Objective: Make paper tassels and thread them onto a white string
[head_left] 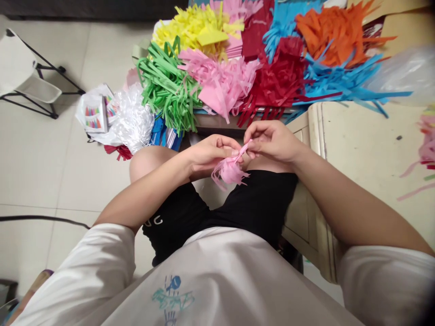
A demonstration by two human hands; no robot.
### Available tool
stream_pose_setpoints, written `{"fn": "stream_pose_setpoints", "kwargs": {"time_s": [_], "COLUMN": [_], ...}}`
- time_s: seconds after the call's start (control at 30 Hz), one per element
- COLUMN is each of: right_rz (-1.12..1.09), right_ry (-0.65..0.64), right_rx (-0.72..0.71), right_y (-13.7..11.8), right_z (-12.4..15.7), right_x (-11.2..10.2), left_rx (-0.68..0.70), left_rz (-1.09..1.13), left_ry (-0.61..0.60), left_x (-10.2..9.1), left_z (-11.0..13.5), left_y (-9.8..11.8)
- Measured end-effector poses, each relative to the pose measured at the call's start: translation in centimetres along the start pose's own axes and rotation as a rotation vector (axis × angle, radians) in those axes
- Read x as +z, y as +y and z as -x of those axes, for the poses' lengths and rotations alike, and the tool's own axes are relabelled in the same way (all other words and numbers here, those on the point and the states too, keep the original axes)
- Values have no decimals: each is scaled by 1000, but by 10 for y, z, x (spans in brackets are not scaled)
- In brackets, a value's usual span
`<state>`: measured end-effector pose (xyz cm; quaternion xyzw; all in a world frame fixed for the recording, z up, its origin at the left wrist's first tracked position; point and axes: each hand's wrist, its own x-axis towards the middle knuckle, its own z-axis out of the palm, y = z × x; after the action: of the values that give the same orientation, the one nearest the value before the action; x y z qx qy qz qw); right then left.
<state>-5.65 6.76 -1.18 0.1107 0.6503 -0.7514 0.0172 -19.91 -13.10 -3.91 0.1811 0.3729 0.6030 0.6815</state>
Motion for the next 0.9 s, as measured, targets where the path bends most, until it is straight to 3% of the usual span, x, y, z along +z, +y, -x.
{"fn": "stream_pose_setpoints", "kwargs": {"time_s": [0.33, 0.77, 0.83, 0.9], "right_rz": [77, 124, 108, 104], "right_ry": [-37, -65, -30, 83], "right_rx": [-137, -170, -179, -195], "right_y": [0, 6, 5, -1], "right_z": [-2, 9, 8, 7], "right_x": [0, 4, 7, 12], "left_rx": [-49, -53, -55, -60], "left_rz": [-83, -107, -92, -97], "left_ry": [-51, -118, -122, -119], "left_x": [1, 3, 4, 3], "left_z": [-1, -3, -4, -5], "left_y": [1, -7, -5, -1]}}
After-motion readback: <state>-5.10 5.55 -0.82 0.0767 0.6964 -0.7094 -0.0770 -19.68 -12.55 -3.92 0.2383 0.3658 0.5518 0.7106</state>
